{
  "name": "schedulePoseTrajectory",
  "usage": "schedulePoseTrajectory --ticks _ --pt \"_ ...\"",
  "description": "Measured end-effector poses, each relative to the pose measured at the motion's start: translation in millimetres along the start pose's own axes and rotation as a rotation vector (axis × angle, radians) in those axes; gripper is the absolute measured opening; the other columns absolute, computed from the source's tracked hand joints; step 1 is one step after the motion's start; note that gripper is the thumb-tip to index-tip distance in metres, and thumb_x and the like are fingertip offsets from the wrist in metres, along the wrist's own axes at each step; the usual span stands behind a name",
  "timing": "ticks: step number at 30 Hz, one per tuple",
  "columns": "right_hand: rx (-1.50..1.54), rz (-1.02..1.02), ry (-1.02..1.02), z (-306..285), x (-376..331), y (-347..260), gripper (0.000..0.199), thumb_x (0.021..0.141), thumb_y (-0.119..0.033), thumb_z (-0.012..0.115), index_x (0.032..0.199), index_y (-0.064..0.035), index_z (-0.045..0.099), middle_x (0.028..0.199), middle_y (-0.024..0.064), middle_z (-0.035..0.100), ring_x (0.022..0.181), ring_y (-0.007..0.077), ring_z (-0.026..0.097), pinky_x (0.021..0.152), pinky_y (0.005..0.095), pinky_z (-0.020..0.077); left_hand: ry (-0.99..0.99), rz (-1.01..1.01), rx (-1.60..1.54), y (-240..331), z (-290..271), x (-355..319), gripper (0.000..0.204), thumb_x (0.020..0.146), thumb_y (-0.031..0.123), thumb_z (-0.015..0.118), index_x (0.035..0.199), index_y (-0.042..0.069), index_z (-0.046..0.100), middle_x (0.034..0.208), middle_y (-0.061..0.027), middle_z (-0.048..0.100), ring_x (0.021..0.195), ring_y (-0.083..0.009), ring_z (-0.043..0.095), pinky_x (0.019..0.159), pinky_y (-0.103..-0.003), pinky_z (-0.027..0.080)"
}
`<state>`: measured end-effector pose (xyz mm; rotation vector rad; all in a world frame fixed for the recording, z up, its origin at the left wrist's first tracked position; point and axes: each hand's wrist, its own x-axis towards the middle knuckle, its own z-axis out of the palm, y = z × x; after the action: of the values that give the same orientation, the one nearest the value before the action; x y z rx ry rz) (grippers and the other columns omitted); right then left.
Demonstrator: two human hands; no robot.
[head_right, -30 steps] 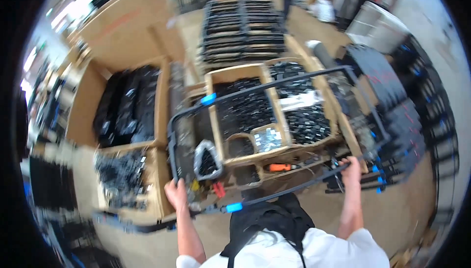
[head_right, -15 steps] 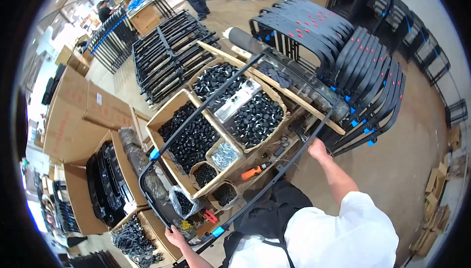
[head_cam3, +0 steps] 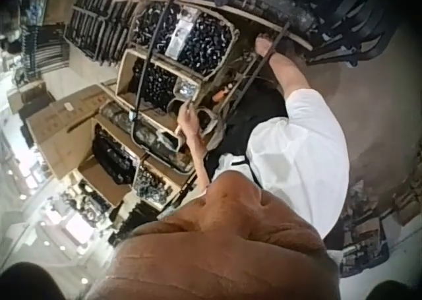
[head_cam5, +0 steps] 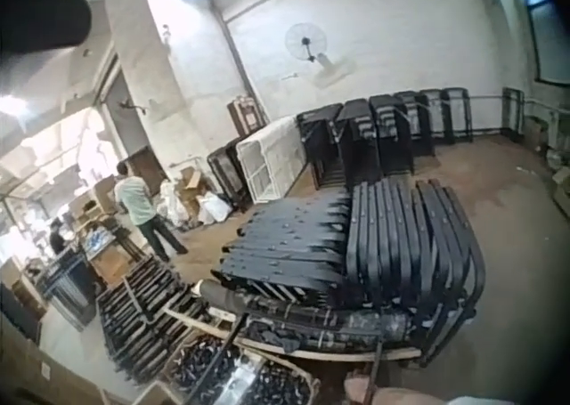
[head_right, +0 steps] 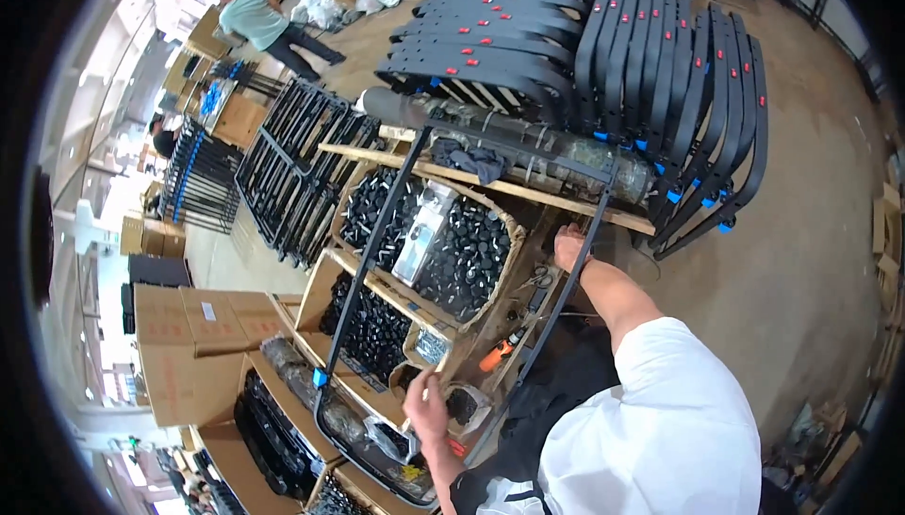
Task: Assembling components of outdoor equipment by attaching plastic casings and wiring to metal frames using an electric screwdriver.
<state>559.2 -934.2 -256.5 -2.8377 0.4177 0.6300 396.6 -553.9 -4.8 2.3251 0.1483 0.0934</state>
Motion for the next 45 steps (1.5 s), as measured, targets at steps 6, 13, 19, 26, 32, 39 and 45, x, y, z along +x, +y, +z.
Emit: schedulePoseTrajectory --ticks 6,13,19,26,32,39,45 --pt "0.242 -0.049 0.059 -69 -88 70 0.046 0.084 -0.020 0.065 0.121 0.0069 0.060 0.115 0.0308 0.068 0.108 0.0458 0.070 0.091 0.0525 0.0583 -0.237 0.047 -0.098 59 56 38 0.020 0.104 0.009 0.064 0.118 -0.002 0.074 0.101 -0.0122 0.078 0.096 -0.0185 0.074 0.088 -0.031 0.056" --pt "0.406 0.131 -0.144 -169 -205 129 0.036 0.082 -0.022 0.065 0.109 0.0019 0.067 0.106 0.0308 0.073 0.104 0.0414 0.073 0.089 0.0553 0.0570 -0.405 -0.102 -0.452 106 128 92 0.026 0.109 0.013 0.058 0.127 -0.001 0.072 0.104 -0.0106 0.078 0.098 -0.0140 0.073 0.088 -0.028 0.056" --pt "0.711 0.130 -0.166 -317 -238 131 0.032 0.085 -0.027 0.062 0.100 0.0011 0.068 0.077 0.0198 0.073 0.067 0.0364 0.073 0.071 0.0482 0.0594 -0.735 0.296 -0.559 230 213 144 0.030 0.109 0.019 0.060 0.129 0.000 0.071 0.116 -0.0092 0.076 0.107 -0.0166 0.070 0.096 -0.031 0.054" --pt "0.323 -0.021 0.043 -384 -193 118 0.040 0.088 -0.030 0.063 0.101 0.0079 0.067 0.089 0.0295 0.072 0.087 0.0463 0.072 0.080 0.0541 0.0564 -1.104 0.316 -0.976 348 268 153 0.043 0.113 0.039 0.052 0.132 0.002 0.067 0.123 -0.0067 0.068 0.119 -0.0157 0.058 0.109 -0.033 0.041" --pt "0.274 -0.034 0.058 -372 -169 127 0.042 0.089 -0.030 0.063 0.102 0.0096 0.067 0.089 0.0300 0.073 0.087 0.0466 0.072 0.082 0.0542 0.0566 -1.087 0.231 -1.003 348 292 157 0.034 0.109 0.035 0.063 0.124 0.006 0.066 0.113 -0.0011 0.066 0.104 -0.0097 0.055 0.092 -0.028 0.045" --pt "0.340 -0.051 0.021 -371 -168 131 0.038 0.087 -0.026 0.059 0.088 0.0095 0.070 0.088 0.0307 0.073 0.089 0.0454 0.073 0.083 0.0540 0.0578 -1.085 0.166 -0.958 350 294 154 0.022 0.108 0.025 0.063 0.118 0.005 0.067 0.110 -0.0001 0.065 0.104 -0.0096 0.056 0.096 -0.027 0.045" --pt "0.319 -0.064 0.031 -372 -168 129 0.043 0.088 -0.027 0.059 0.107 0.0108 0.068 0.098 0.0312 0.074 0.094 0.0465 0.073 0.085 0.0544 0.0577 -1.073 0.192 -0.985 344 296 157 0.021 0.108 0.024 0.063 0.117 0.005 0.067 0.110 0.0004 0.065 0.104 -0.0094 0.056 0.096 -0.027 0.045"
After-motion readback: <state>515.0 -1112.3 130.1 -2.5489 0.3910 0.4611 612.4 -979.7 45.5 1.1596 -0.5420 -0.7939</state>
